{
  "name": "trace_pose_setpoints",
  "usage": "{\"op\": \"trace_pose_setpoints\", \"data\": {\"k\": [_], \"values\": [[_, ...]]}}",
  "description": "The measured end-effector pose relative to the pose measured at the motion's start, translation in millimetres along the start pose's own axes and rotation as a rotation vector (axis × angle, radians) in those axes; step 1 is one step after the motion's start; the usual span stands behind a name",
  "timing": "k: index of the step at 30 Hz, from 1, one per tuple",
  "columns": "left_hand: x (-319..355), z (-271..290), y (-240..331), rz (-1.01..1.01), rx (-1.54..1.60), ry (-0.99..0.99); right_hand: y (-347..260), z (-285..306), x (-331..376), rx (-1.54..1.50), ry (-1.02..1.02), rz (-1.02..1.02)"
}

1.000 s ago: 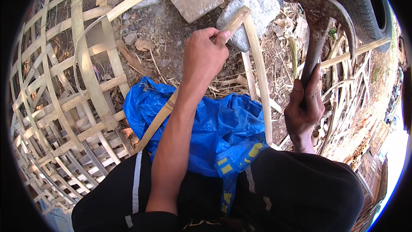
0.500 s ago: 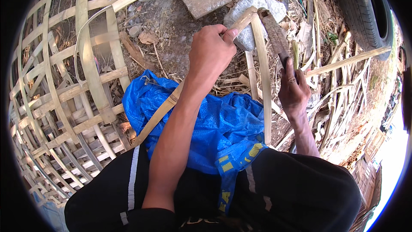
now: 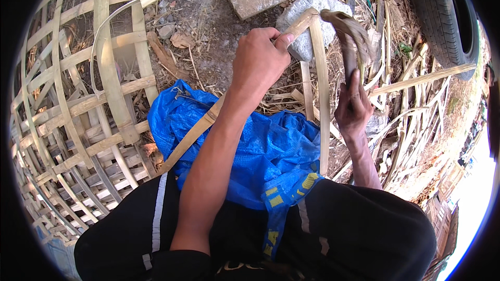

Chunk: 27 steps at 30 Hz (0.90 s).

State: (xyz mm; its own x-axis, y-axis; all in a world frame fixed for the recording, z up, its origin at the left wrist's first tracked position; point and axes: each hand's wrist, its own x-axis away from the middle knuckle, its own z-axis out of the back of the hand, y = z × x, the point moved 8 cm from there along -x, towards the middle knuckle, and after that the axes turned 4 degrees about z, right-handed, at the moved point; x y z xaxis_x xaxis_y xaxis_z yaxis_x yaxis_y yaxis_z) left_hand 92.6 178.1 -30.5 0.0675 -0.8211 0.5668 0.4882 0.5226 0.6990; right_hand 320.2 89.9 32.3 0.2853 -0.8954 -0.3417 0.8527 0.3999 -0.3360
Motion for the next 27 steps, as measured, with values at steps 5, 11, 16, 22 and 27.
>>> {"op": "trace_pose_setpoints", "data": {"k": [5, 11, 16, 22, 27], "values": [[-0.1, -0.2, -1.3, 0.004, -0.014, -0.008, -3.0, 13.8, 1.0, -0.086, 0.108, -0.075], [-0.3, -0.8, -2.5, 0.057, 0.02, -0.06, -0.9, -7.2, 11.7, -0.007, -0.131, -0.115], [-0.6, -0.1, 0.2, -0.02, -0.005, 0.013, -16.7, 19.1, 6.7, 0.14, 0.064, 0.147], [-1.8, 0.2, -0.9, -0.056, -0.005, 0.031, -1.0, -4.2, 3.5, 0.077, -0.032, 0.162], [-2.5, -1.7, -5.0, -0.058, 0.012, 0.04, -7.2, -5.6, 6.5, 0.058, -0.004, 0.243]]}}
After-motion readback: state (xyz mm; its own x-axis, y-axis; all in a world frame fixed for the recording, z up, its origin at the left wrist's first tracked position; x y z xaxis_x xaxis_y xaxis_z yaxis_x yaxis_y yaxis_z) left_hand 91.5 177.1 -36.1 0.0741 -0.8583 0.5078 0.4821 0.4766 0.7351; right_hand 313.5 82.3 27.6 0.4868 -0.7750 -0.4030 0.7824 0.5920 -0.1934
